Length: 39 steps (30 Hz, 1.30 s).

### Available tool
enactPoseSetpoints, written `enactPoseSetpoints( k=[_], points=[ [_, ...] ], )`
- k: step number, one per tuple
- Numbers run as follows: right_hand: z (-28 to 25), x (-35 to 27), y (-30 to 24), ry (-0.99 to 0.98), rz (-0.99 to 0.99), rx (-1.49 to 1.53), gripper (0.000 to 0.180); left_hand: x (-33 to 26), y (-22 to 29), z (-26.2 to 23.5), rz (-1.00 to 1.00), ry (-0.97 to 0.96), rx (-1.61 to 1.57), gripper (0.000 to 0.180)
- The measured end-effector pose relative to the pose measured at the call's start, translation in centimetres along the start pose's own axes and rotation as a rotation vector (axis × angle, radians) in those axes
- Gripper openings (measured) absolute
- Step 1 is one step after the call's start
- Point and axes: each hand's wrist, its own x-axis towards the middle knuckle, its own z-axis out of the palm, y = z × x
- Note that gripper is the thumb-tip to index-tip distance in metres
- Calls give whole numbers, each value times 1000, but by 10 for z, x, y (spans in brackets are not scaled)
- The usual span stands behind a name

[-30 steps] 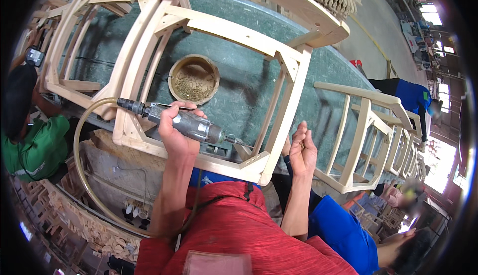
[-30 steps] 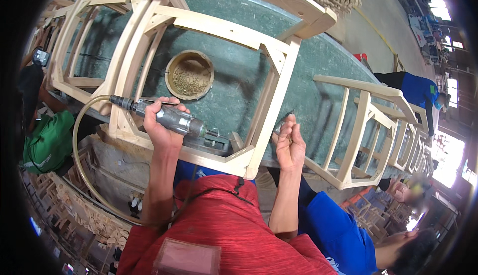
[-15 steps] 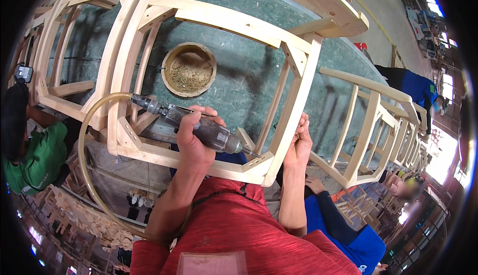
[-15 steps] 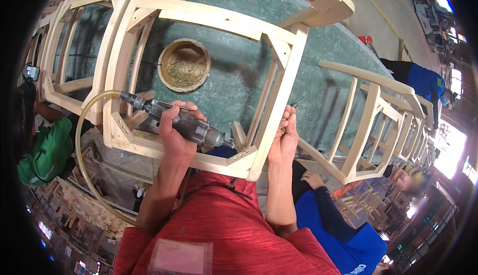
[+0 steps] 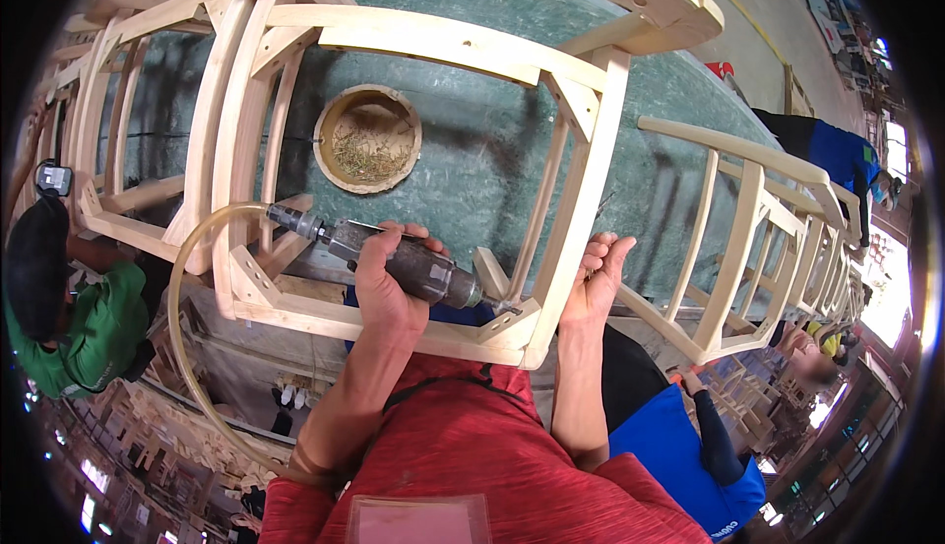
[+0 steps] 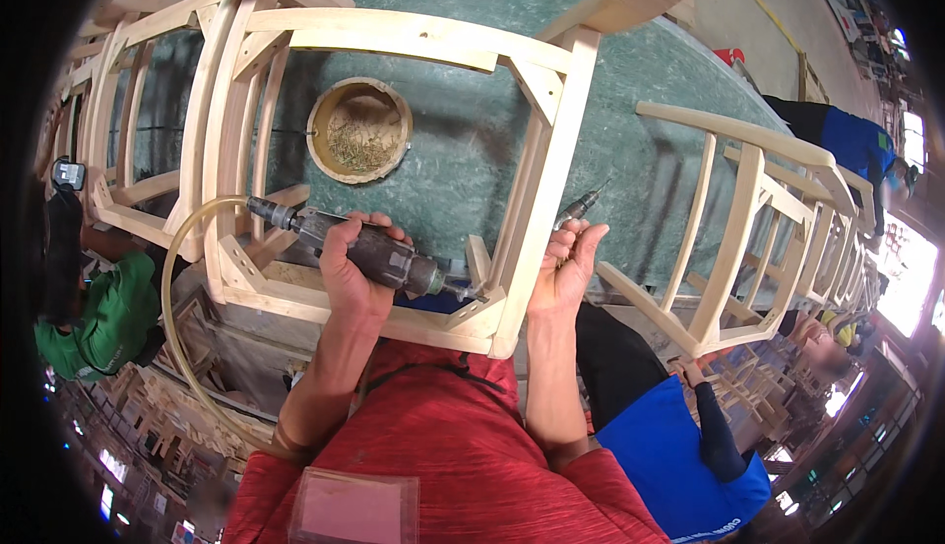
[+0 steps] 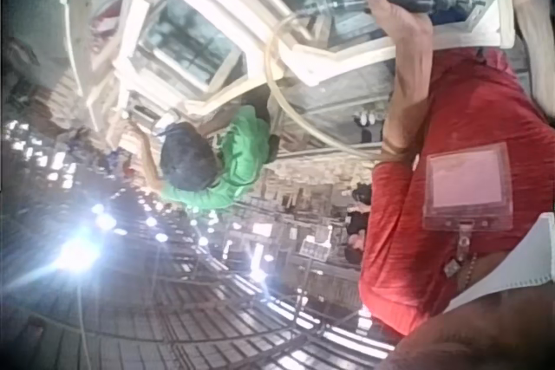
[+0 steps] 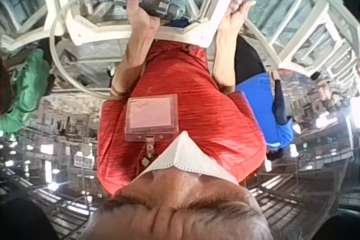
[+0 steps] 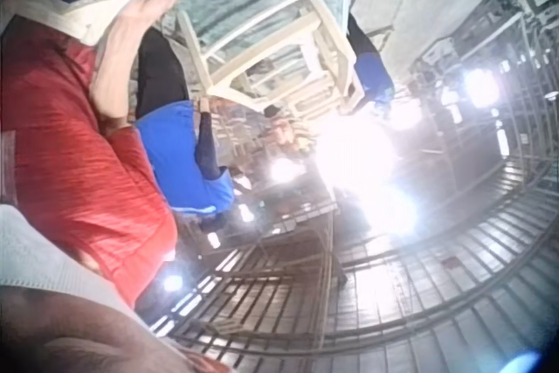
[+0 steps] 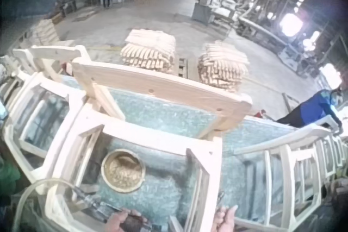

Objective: The person uses a pneumatic drill to drive screws into wooden chair frames on an assembly line. They repeatedly pick up screws, align the drill, and fasten joints on multiple chair frames while other workers perform similar tasks nearby.

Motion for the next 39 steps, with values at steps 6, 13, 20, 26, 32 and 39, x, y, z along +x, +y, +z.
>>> enactPoseSetpoints(
  k=[6,13,20,26,32,39],
  points=[
    [15,-6,3,12,-144,-85,32,-4,2,4,12,-54,37,15],
    [31,-58,-6,-72,-61,-406,22,-33,28,25,389,-208,119,23],
    [51,-84,34,-80,86,-206,23,-111,18,92,788,-867,184,41],
    [64,-97,50,-66,122,-178,17,-132,9,80,866,-955,169,37],
    [60,-95,38,-5,189,-184,16,-127,-5,82,906,-944,243,38],
    [69,-89,25,-19,238,-172,15,-121,-11,96,904,-943,204,38]
  ],
)
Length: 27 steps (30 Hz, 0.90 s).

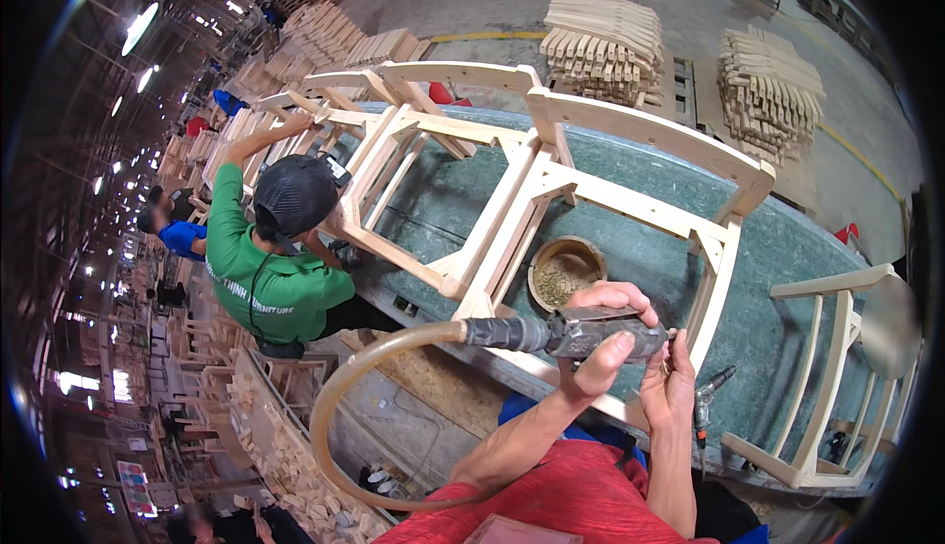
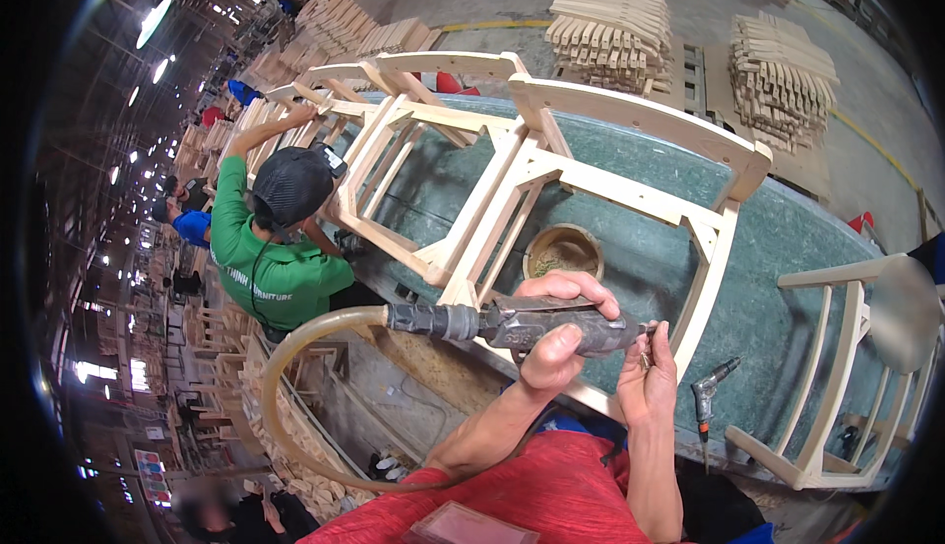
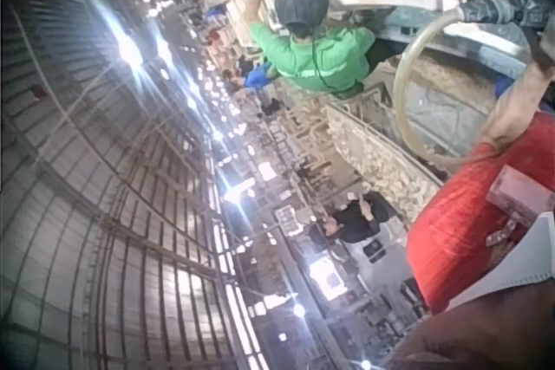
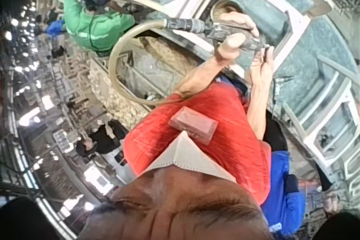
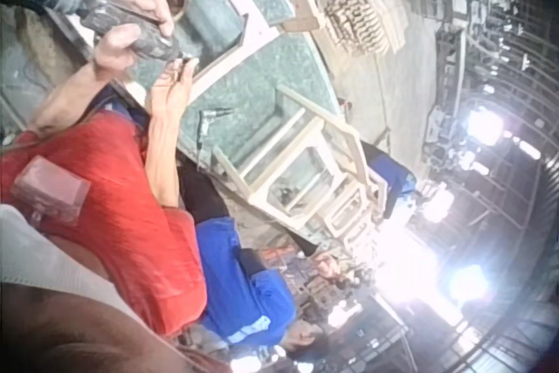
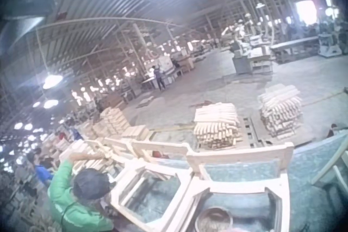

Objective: The person uses a pneumatic drill to drive screws into wooden chair frames on an assembly line. They repeatedly pick up screws, align the drill, and fasten joints on multiple chair frames while other workers perform similar tasks nearby.

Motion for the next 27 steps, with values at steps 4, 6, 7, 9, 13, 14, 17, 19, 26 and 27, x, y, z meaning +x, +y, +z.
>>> enactPoseSetpoints(
  k=[4,6,7,9,13,14,17,19,26,27],
  points=[
    [-4,3,-7,-4,10,42,16,4,-9,0,-40,50,-53,38],
    [-2,5,-9,0,3,45,17,6,-12,2,-47,62,-66,37],
    [-4,5,-9,-4,-5,38,17,7,-13,2,-51,66,-69,36],
    [-2,7,-12,-35,1,23,18,10,-14,2,-50,76,-75,36],
    [7,2,-20,-95,28,10,21,20,-15,5,-70,129,-98,35],
    [10,0,-25,-107,15,17,22,28,-15,5,-54,112,-6,36],
    [1,-3,-40,-128,0,-34,29,49,-13,-7,-105,165,91,39],
    [-26,-2,-69,6,-73,100,32,60,-6,-13,-267,356,-156,34],
    [-130,-23,-157,-125,-234,232,28,53,-57,-40,-819,362,8,22],
    [-134,-23,-159,-167,-212,259,28,49,-68,-42,-856,330,36,22]
  ],
)
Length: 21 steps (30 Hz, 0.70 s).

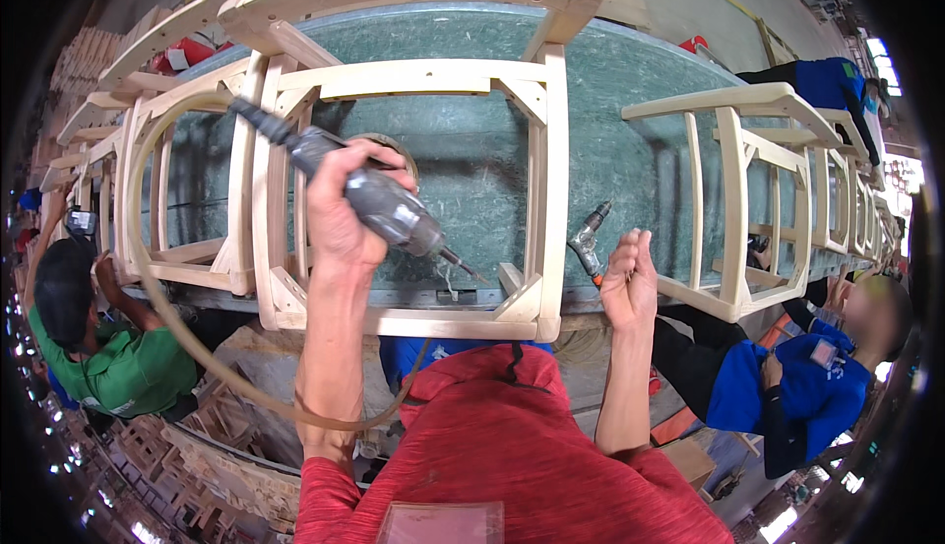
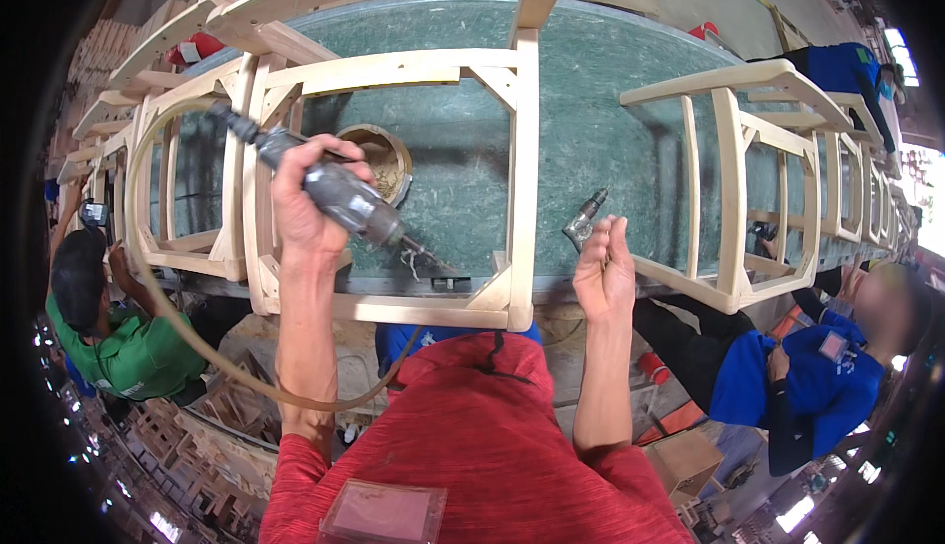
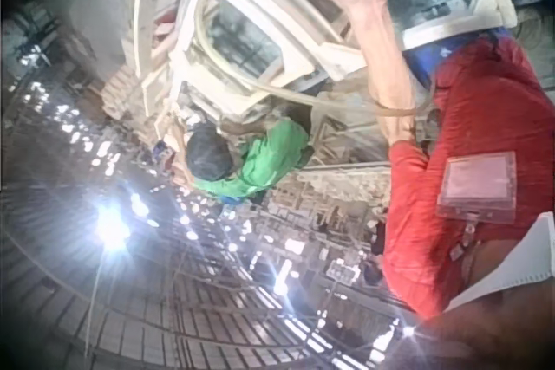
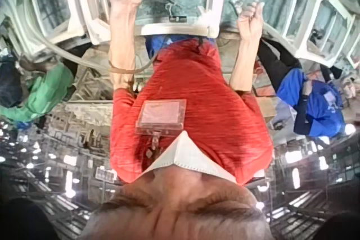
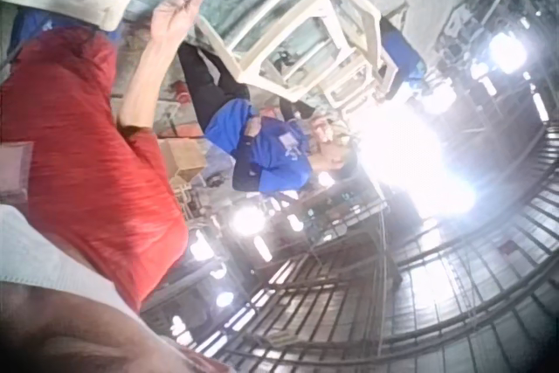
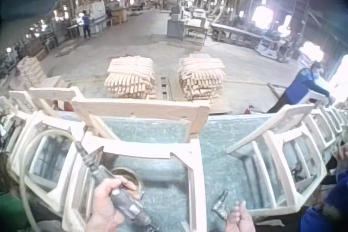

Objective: The person uses a pneumatic drill to drive screws into wooden chair frames on an assembly line. They repeatedly pick up screws, align the drill, and fasten joints on multiple chair frames while other workers perform similar tasks nearby.

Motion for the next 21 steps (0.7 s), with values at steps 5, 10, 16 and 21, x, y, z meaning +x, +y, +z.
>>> enactPoseSetpoints(
  k=[5,10,16,21],
  points=[
    [12,-12,31,261,-120,-351,27,22,-36,-8,-234,-8,29,20],
    [15,-29,71,434,-210,-655,23,32,-52,-1,-362,-13,63,19],
    [6,-28,98,440,-410,-737,19,45,-62,5,-416,-51,93,20],
    [4,-30,102,463,-437,-782,19,52,-69,8,-493,-68,93,21]
  ],
)
